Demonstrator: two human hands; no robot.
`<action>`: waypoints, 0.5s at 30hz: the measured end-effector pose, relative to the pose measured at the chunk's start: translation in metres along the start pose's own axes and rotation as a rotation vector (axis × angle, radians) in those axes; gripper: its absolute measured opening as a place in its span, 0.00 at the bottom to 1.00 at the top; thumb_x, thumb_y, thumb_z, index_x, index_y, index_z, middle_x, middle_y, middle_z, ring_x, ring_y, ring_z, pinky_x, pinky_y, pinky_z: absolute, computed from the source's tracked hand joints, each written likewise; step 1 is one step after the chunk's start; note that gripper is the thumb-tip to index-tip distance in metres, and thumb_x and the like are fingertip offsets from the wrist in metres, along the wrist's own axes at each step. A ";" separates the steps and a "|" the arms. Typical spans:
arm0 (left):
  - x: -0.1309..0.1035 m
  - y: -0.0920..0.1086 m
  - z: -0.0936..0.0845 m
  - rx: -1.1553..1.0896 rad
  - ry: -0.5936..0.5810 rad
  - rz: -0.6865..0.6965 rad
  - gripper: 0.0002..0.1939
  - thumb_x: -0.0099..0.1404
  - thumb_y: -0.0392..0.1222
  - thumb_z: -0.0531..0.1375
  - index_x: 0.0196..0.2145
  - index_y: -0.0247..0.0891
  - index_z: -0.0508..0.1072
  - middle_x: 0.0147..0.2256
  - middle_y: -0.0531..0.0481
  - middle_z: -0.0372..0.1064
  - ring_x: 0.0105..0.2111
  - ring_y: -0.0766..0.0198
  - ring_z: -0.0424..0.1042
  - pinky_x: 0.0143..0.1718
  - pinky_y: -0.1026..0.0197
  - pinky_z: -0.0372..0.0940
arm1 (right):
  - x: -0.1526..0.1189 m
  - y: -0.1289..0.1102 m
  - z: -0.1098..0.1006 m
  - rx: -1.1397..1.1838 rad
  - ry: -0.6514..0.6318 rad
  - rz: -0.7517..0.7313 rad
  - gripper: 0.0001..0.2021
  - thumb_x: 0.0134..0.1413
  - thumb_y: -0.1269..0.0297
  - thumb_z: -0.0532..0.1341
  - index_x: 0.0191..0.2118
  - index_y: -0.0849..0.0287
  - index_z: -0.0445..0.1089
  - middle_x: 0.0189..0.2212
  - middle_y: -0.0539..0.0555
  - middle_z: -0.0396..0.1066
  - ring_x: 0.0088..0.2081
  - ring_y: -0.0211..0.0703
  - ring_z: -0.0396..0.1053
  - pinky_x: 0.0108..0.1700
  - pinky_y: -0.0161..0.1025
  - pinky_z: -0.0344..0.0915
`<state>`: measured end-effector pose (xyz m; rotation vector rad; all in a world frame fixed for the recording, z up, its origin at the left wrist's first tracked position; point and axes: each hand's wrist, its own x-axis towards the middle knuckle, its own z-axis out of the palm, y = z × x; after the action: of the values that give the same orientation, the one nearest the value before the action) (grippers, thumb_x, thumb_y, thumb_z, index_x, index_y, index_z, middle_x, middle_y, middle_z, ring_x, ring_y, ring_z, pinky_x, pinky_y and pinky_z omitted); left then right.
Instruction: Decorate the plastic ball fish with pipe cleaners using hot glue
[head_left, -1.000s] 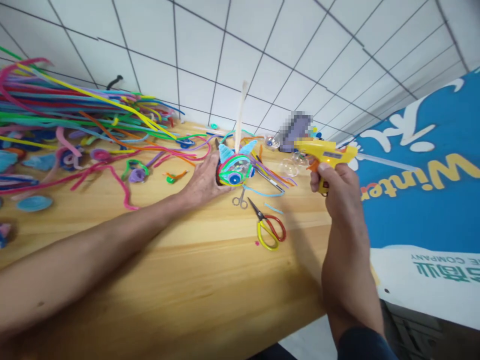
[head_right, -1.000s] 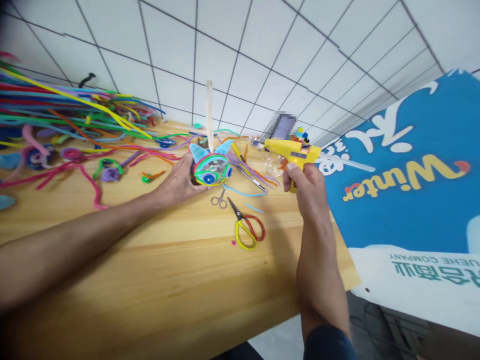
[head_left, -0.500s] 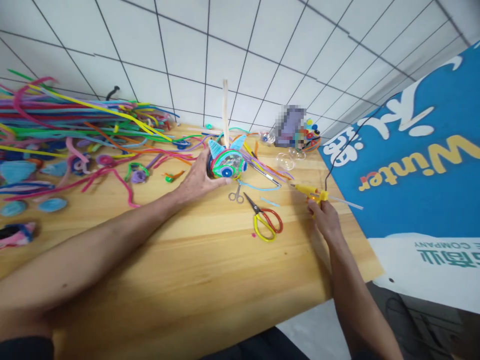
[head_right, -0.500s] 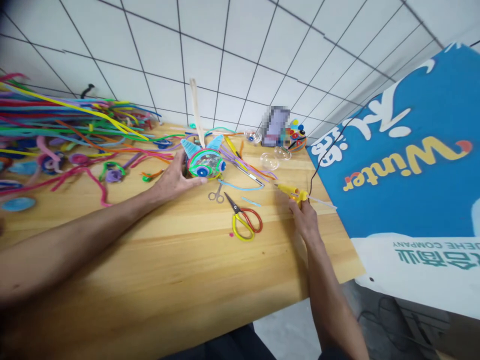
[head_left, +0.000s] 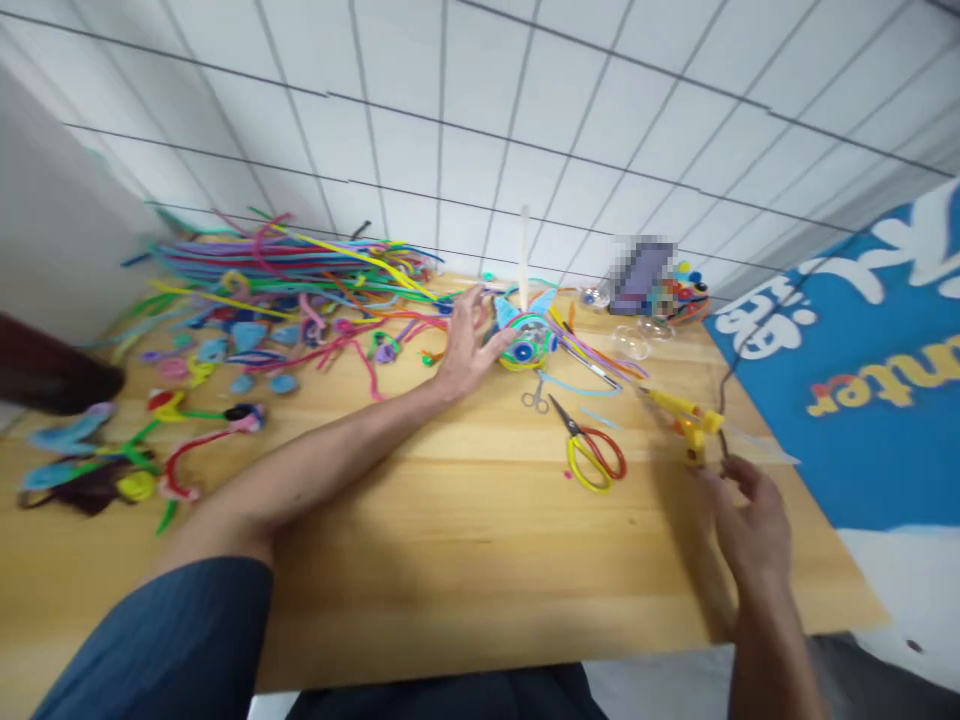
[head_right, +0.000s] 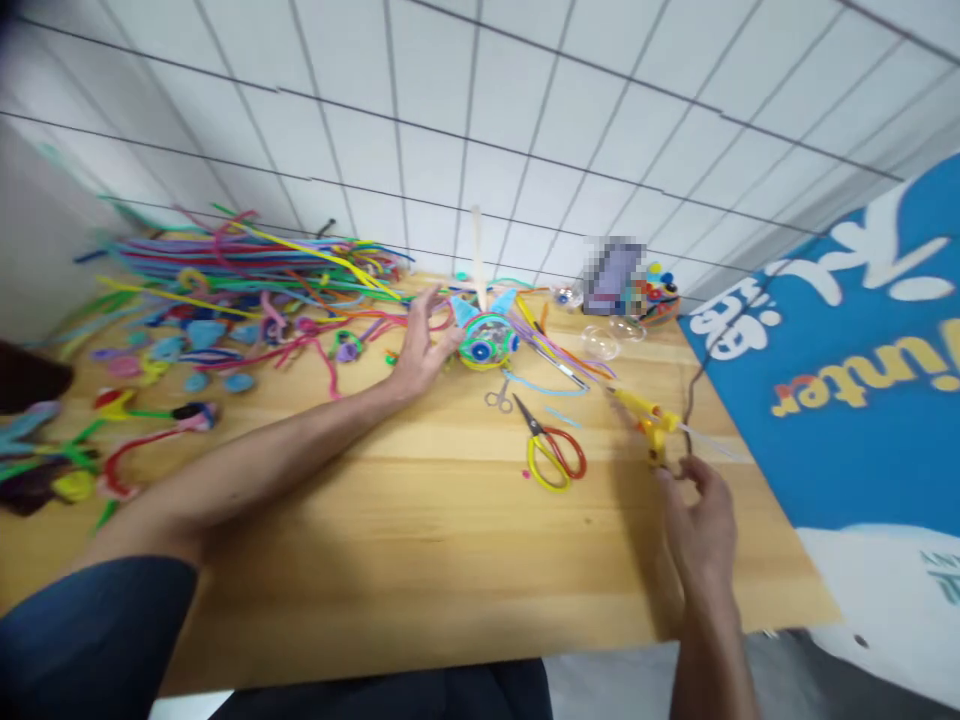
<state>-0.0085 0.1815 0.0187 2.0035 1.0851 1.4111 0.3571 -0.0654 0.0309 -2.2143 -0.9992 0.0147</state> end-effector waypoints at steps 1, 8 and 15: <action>0.001 0.008 -0.004 0.046 0.027 0.017 0.42 0.76 0.69 0.51 0.74 0.44 0.46 0.73 0.32 0.52 0.75 0.47 0.54 0.73 0.38 0.57 | -0.010 -0.003 -0.002 0.027 0.015 0.014 0.30 0.50 0.39 0.62 0.51 0.55 0.74 0.53 0.65 0.78 0.55 0.70 0.73 0.61 0.66 0.65; 0.022 0.079 -0.043 0.134 0.115 0.204 0.31 0.80 0.63 0.43 0.72 0.48 0.55 0.72 0.39 0.56 0.74 0.46 0.55 0.69 0.34 0.60 | -0.050 -0.047 0.001 0.373 -0.169 -0.082 0.11 0.54 0.52 0.62 0.37 0.52 0.76 0.32 0.55 0.79 0.37 0.56 0.77 0.50 0.55 0.73; 0.048 0.074 -0.079 -0.099 0.227 0.057 0.26 0.80 0.65 0.48 0.39 0.43 0.74 0.28 0.52 0.68 0.30 0.62 0.72 0.37 0.58 0.70 | -0.056 -0.108 0.011 0.489 -0.505 -0.359 0.12 0.64 0.54 0.61 0.36 0.54 0.78 0.27 0.52 0.77 0.32 0.46 0.75 0.39 0.43 0.72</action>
<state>-0.0486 0.1719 0.1295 1.8519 1.0347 1.7208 0.2442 -0.0464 0.0728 -1.5873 -1.4706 0.6141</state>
